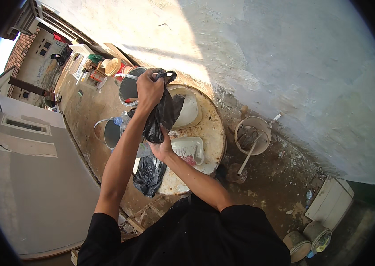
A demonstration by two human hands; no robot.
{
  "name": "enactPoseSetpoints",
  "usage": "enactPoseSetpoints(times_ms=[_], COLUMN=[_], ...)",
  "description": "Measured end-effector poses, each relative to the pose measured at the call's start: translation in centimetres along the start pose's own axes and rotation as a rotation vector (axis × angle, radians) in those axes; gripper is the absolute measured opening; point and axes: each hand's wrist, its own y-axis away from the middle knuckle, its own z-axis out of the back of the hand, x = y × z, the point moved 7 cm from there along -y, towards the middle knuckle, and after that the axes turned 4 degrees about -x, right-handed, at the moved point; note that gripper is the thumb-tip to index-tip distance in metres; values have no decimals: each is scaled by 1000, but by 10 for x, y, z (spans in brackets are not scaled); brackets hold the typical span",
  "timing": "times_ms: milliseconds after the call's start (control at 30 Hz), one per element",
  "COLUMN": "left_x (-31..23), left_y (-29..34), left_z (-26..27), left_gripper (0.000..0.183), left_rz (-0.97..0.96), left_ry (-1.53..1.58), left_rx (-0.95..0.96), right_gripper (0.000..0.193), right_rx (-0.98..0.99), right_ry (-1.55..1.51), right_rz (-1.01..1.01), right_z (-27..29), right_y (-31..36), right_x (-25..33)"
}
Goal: The person applies spackle to a hole in an exterior wall using a putty knife.
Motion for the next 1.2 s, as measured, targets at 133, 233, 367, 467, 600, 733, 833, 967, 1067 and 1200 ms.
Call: enactPoseSetpoints(times_ms=[133, 233, 367, 467, 600, 733, 833, 967, 1067, 1200], left_x=[2, -4, -2, 4, 2, 4, 3, 7, 8, 1], left_y=[-4, -2, -3, -4, -5, -7, -11, -10, -13, -12], left_z=[-9, -12, -16, -17, -19, -18, -17, -15, -9, -11], left_gripper=[11, 16, 22, 24, 25, 26, 26, 26, 25, 25], left_rz=[32, 5, 61, 50, 40, 18, 29, 37, 43, 31], left_ry=[-35, 3, -65, -74, -63, -41, -66, -93, -24, -40], left_rx=[53, 52, 113, 120, 107, 93, 93, 98, 75, 57], right_gripper=[38, 38, 36, 37, 36, 34, 42, 42, 41, 41], right_rx=[-23, -23, -59, -53, -42, 2, -1, 28, -16, 33], right_ry=[-13, -38, 1, -7, -13, 4, 117, 160, 142, 153], right_rz=[25, 17, 49, 16, 31, 26, 46, 0, 61, 59], right_z=[-7, -12, -16, -25, -26, -36, -29, -22, -21, -26], right_y=[-2, 0, -1, 3, 0, 3, -9, -11, -14, -9], right_x=[3, 3, 6, 5, 8, 7, 10, 8, 11, 17])
